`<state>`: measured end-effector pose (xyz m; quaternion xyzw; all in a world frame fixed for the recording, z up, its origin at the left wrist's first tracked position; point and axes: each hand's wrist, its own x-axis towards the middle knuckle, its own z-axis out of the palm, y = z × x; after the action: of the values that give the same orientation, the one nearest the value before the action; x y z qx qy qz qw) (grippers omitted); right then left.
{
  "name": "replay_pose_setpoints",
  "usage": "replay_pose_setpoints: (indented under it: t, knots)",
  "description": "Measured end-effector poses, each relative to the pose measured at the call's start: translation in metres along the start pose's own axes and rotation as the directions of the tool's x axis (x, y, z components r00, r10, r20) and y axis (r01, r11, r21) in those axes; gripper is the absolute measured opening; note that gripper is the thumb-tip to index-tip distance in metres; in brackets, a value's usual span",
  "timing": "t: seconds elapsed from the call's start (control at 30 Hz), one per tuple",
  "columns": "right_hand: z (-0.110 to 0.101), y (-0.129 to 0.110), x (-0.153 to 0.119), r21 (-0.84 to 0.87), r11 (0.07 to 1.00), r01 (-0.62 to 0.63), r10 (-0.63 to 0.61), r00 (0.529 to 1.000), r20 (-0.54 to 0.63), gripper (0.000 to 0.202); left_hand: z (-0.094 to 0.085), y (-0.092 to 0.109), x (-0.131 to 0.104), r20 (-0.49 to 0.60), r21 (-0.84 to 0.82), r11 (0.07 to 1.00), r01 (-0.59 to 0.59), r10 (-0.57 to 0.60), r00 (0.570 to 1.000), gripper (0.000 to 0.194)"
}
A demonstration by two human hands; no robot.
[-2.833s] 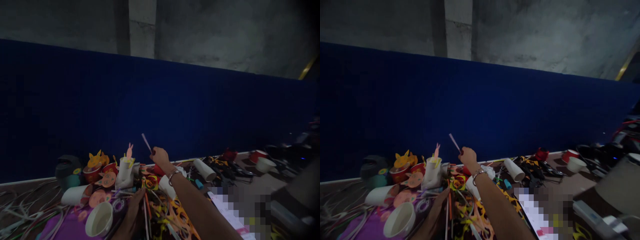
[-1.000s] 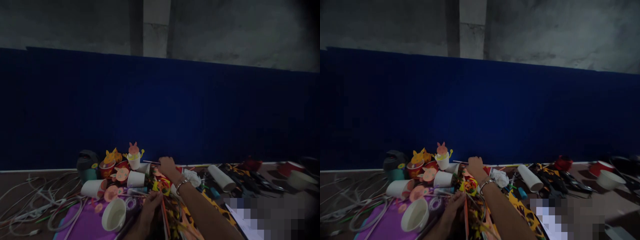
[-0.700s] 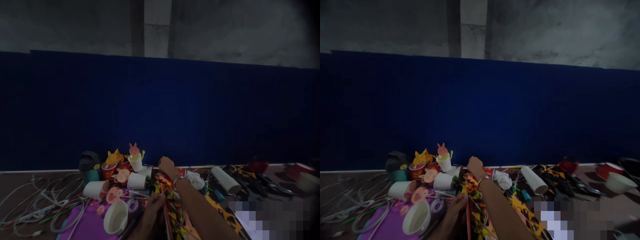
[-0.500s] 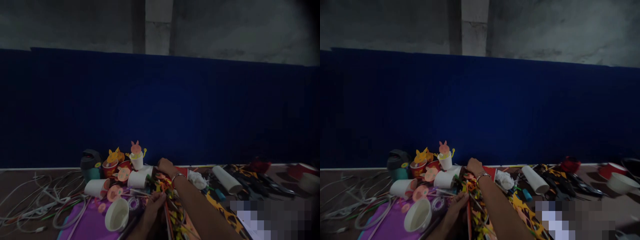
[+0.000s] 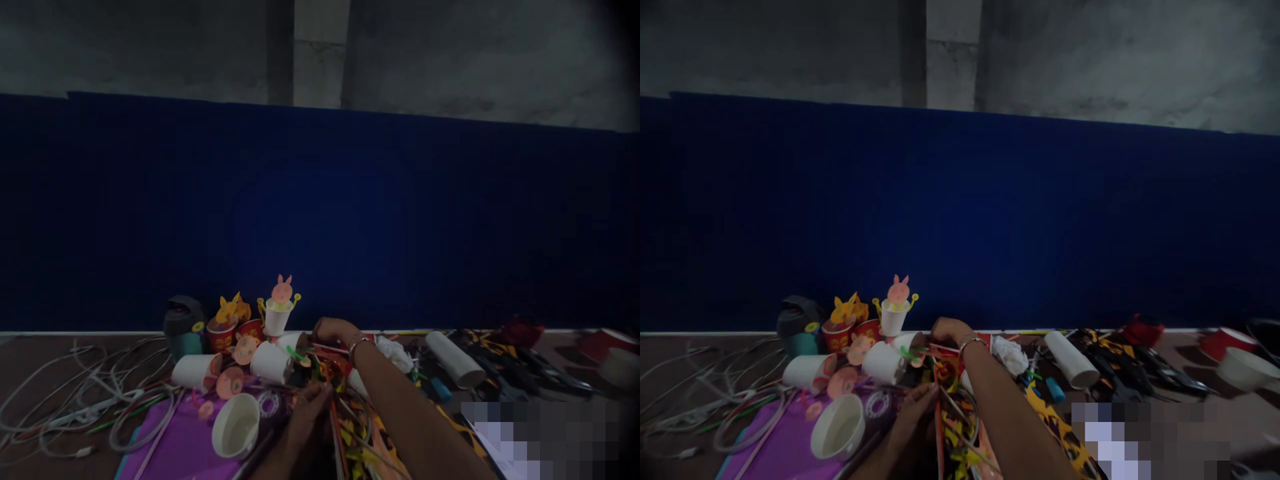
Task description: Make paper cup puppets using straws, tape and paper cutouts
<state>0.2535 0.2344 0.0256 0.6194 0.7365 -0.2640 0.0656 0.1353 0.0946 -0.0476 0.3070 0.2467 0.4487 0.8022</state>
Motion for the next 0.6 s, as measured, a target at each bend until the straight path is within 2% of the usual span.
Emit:
replay_pose_setpoints:
  t: [0.1,0.2,0.47,0.6]
  knots:
    - [-0.003,0.0,-0.003,0.141,0.989,0.039,-0.054,0.993,0.107,0.03,0.0,-0.001,0.0,0.005,-0.013,1.0,0.006,-0.006,1.0,0.034]
    - [-0.001,-0.006,-0.004,0.252,0.965,0.075,-0.113,0.984,0.141,0.029,0.002,0.0,-0.002,0.009,-0.018,1.0,0.013,-0.012,1.0,0.031]
    - [0.003,-0.027,-0.008,0.394,0.906,0.156,-0.195,0.979,0.061,0.019,0.001,0.0,-0.002,0.055,0.032,0.999,0.026,-0.028,0.998,0.033]
    - [0.016,-0.039,-0.021,0.422,0.88,0.217,-0.262,0.964,0.052,0.019,-0.002,-0.004,0.0,0.07,0.06,0.998,0.025,-0.03,0.997,0.034]
